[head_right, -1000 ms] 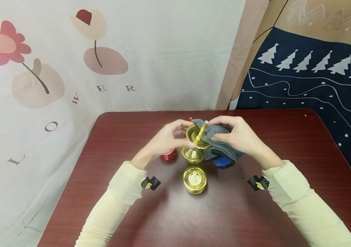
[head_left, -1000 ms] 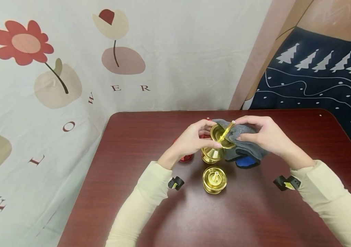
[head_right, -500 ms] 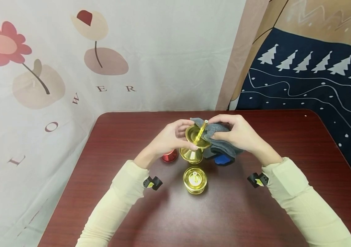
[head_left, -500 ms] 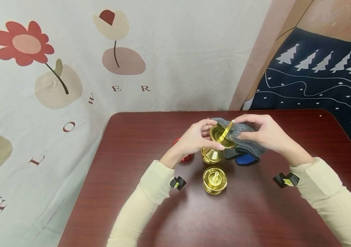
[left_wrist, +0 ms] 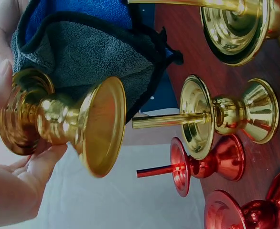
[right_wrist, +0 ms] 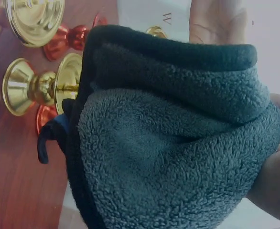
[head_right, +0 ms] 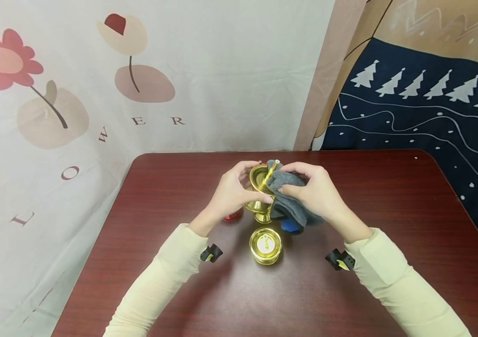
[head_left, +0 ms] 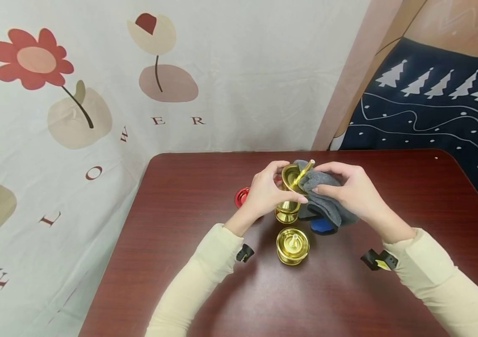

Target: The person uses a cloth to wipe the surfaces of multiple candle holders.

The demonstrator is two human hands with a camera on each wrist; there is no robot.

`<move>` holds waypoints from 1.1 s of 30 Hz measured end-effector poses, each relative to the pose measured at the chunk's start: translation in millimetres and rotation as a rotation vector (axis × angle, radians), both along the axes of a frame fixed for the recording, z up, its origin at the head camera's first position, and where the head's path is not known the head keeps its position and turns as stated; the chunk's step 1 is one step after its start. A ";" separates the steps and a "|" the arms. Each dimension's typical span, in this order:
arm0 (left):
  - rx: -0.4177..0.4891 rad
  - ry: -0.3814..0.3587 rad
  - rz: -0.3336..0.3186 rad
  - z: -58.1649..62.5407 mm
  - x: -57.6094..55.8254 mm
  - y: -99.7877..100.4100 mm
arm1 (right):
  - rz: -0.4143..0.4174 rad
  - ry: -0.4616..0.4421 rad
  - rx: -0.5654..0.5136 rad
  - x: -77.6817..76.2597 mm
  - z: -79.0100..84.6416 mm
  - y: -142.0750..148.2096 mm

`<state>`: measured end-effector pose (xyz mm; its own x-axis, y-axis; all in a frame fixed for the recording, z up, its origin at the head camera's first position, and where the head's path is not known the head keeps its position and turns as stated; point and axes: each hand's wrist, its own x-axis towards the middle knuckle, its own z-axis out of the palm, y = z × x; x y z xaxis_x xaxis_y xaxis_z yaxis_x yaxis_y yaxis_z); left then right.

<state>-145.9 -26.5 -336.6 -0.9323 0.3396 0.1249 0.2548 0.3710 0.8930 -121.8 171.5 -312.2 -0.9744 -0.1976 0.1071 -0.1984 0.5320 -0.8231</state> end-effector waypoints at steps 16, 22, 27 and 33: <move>0.190 -0.152 -0.160 -0.4 -3.0 -2.8 | 0.177 0.036 -0.054 -18.3 -4.8 23.7; 0.183 -0.137 -0.088 -4.9 -1.1 1.8 | 0.146 0.014 -0.082 -15.0 -9.0 19.8; 0.194 -0.081 0.008 -5.9 0.0 6.6 | 0.027 -0.016 -0.083 -10.3 -7.7 11.6; 0.213 -0.061 0.089 -1.8 -2.7 9.0 | -0.017 0.027 -0.081 -5.1 1.3 5.4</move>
